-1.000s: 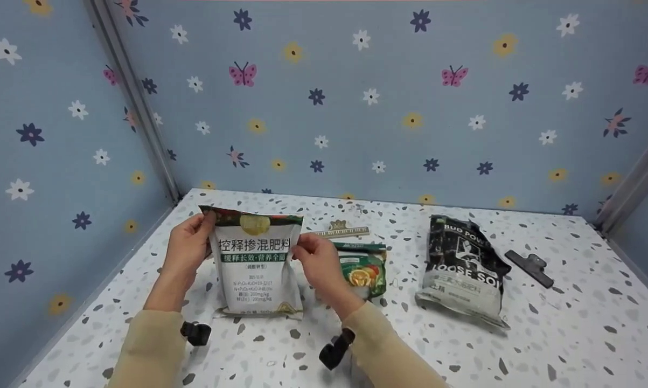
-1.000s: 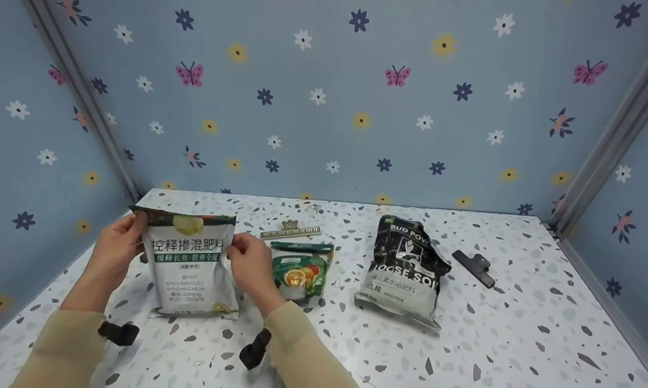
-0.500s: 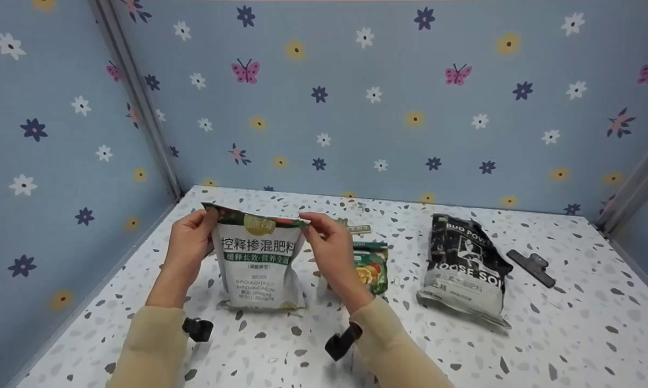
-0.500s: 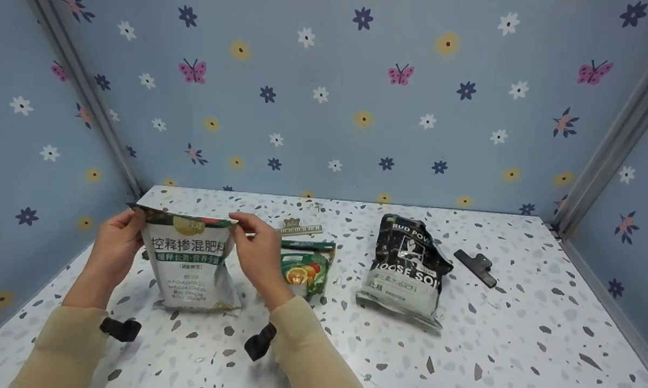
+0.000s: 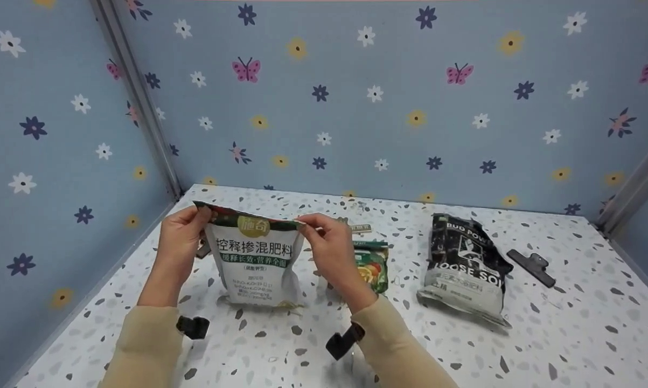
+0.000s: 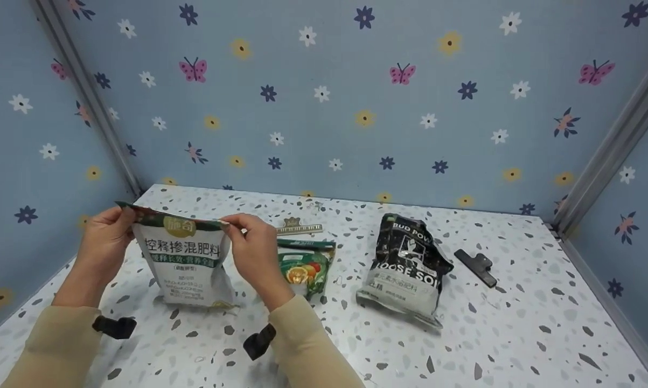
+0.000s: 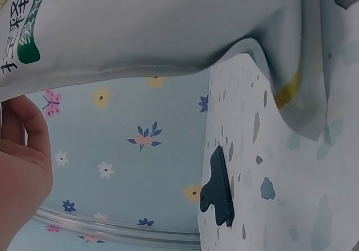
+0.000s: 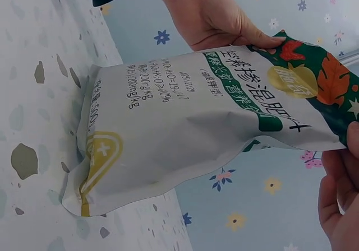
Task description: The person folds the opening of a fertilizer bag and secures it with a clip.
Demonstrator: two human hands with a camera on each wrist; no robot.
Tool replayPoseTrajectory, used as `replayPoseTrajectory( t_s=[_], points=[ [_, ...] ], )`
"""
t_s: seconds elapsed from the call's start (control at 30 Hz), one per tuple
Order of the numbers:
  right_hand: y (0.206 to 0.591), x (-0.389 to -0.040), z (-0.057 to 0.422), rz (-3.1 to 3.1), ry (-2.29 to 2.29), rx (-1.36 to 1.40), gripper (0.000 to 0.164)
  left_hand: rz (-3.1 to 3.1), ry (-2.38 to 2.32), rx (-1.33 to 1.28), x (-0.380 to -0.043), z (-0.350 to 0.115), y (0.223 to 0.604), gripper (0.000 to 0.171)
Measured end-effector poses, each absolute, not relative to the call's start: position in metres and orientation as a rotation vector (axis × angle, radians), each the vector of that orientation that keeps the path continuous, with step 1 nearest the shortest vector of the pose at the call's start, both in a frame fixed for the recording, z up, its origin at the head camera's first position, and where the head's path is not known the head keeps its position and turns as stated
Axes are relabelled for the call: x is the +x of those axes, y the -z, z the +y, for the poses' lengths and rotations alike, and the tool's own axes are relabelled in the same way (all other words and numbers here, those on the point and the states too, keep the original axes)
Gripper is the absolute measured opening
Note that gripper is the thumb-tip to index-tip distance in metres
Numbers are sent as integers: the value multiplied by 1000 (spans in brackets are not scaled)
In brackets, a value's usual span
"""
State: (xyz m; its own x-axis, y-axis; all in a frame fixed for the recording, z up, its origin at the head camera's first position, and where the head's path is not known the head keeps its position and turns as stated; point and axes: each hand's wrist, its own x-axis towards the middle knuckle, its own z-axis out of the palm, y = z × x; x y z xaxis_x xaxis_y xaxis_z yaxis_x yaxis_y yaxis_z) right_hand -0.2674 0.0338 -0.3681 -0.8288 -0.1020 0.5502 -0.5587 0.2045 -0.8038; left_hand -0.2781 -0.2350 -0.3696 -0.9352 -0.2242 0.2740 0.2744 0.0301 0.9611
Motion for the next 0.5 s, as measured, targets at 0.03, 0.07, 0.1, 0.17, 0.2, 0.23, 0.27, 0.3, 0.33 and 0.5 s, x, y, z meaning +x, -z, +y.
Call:
replayPoseTrajectory(
  t_s=[0.03, 0.07, 0.1, 0.17, 0.2, 0.23, 0.27, 0.3, 0.33, 0.5],
  points=[
    [368, -267, 34, -2105, -1643, 634, 11, -1965, 1964, -57, -277, -236, 369, 25],
    [368, -267, 34, -2100, -1627, 651, 10, -1965, 1961, -67, -277, -236, 368, 26],
    [368, -267, 34, -2093, -1614, 666, 10, -1962, 1961, -79, -277, -237, 368, 26],
    [368, -267, 34, -2080, -1587, 681, 10, -1958, 1967, -101, -276, -237, 367, 26],
    [368, -267, 34, -2072, -1572, 686, 9, -1955, 1976, -114, -276, -237, 368, 27],
    [368, -267, 35, -2059, -1558, 694, 9, -1952, 1984, -123, -276, -237, 368, 26],
    [368, -267, 35, -2046, -1539, 704, 9, -1943, 1993, -133, -276, -237, 369, 26],
    [368, -266, 35, -2033, -1512, 714, 8, -1939, 1994, -140, -276, -237, 370, 26],
    [368, -266, 36, -2022, -1484, 723, 8, -1935, 1998, -149, -276, -237, 371, 25],
    [371, -270, 38, -2006, -1398, 751, 11, -1966, 2021, -211, -276, -242, 374, 22]
  ],
)
